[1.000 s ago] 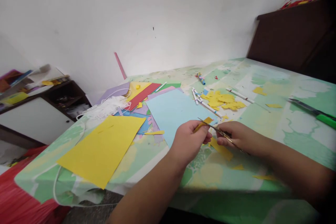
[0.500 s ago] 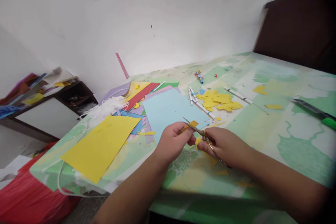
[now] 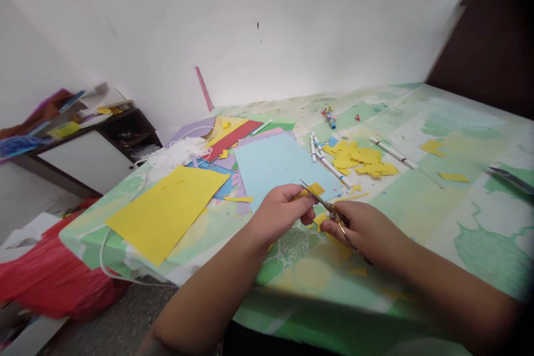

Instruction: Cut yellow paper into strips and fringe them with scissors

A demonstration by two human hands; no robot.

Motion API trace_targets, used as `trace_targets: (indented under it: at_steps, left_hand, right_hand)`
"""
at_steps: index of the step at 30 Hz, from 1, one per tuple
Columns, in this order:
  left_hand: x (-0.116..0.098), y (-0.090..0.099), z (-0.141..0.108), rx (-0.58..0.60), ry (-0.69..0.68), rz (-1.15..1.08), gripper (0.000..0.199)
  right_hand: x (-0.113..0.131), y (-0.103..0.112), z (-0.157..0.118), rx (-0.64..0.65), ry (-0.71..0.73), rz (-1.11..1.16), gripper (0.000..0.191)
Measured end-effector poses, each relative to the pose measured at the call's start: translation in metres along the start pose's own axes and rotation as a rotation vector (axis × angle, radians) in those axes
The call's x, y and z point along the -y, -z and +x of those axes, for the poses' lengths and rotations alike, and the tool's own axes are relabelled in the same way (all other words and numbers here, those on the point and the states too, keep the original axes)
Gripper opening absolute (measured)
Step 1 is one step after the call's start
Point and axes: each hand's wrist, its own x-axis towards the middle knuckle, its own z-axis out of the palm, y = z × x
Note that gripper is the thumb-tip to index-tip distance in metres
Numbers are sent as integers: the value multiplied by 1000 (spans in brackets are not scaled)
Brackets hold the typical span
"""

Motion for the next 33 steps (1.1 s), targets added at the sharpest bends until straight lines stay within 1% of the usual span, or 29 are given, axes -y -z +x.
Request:
trace_targets:
  at_steps: [4, 12, 19, 25, 33]
  left_hand:
    - [4, -1, 1, 32, -1, -27, 18]
    - [5, -3, 0, 61, 2, -27, 13]
    - [16, -3, 8, -3, -76, -59, 13]
    - [16, -4, 10, -37, -116, -71, 10]
    - [19, -6, 9, -7, -154, -57, 9]
  right_hand:
    - [-1, 0, 0, -17, -10, -29, 37]
    - [-11, -1, 2, -106, 10, -135, 42]
    - [-16, -4, 3, -131, 29, -131, 46]
    - [-12, -1, -3, -154, 15, -129, 44]
    - [-12, -2, -3, -160, 40, -132, 46]
